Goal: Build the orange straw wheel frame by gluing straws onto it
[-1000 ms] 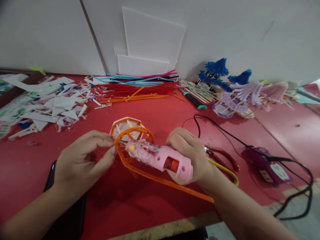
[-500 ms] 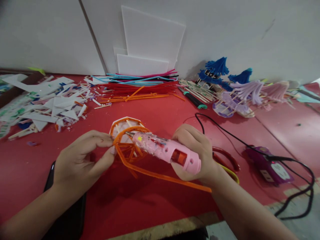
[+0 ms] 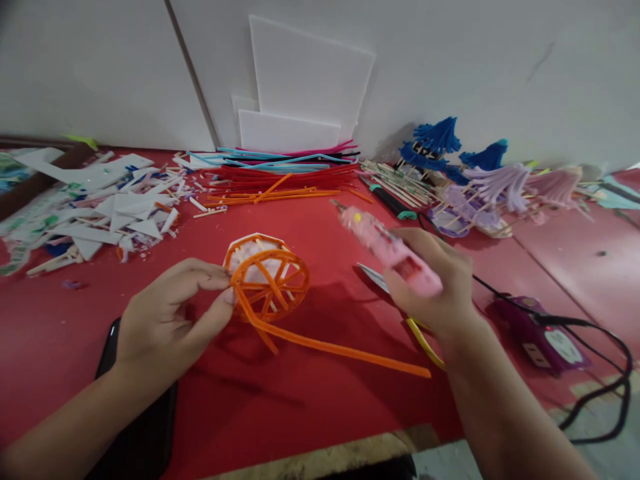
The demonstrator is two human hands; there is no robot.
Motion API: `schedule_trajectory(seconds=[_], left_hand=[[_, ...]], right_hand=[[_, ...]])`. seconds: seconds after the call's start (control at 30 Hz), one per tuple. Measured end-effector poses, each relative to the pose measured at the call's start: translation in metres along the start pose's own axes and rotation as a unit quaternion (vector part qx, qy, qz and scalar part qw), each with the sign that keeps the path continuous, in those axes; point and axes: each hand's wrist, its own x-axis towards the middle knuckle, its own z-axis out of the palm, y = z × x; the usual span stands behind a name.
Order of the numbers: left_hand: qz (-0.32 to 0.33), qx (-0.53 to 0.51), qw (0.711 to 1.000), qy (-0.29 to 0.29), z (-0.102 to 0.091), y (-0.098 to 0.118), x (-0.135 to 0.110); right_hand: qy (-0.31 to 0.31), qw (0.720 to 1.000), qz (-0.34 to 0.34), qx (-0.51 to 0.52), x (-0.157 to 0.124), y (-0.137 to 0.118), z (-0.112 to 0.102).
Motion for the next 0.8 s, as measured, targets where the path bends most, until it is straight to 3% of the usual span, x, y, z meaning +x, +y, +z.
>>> schedule_trajectory(seconds=[0.13, 0.23, 0.33, 0.43, 0.53, 0.6, 0.63, 0.7, 0.8], left_hand=[[-0.001, -0.008, 1.0, -0.005, 0.0, 0.001, -0.001], [0.005, -0.011, 1.0, -0.009, -0.001, 0.001, -0.001], [0.015, -0.017, 1.0, -0.006, -0.001, 0.002, -0.001], [0.02, -0.025, 0.999, -0.007, -0.001, 0.002, -0.001], [0.026, -0.025, 0.999, 0.0, 0.0, 0.001, -0.001], [0.033, -0.021, 0.999, 0.006, 0.0, 0.0, -0.002], [0.037, -0.019, 0.999, 0.006, -0.001, 0.0, -0.002], [0.044, -0.015, 0.999, 0.006, -0.001, 0.0, -0.002], [0.054, -0.015, 0.998, 0.007, -0.001, 0.0, -0.003]], right_hand=[[-0.082, 0.983, -0.039, -0.163, -0.002, 0.035, 0.004], [-0.064, 0.98, -0.022, -0.187, -0.007, 0.054, 0.013], [-0.044, 0.978, 0.002, -0.202, -0.003, 0.051, 0.015], [-0.024, 0.982, 0.014, -0.188, 0.013, 0.012, 0.003], [-0.04, 0.996, 0.014, -0.081, 0.025, -0.056, -0.013], [-0.113, 0.993, -0.038, 0.001, 0.025, -0.1, -0.019], [-0.121, 0.989, -0.084, 0.004, 0.023, -0.117, -0.02], [-0.15, 0.977, -0.149, -0.033, 0.02, -0.14, -0.018], [-0.155, 0.965, -0.192, -0.092, 0.02, -0.15, -0.013]])
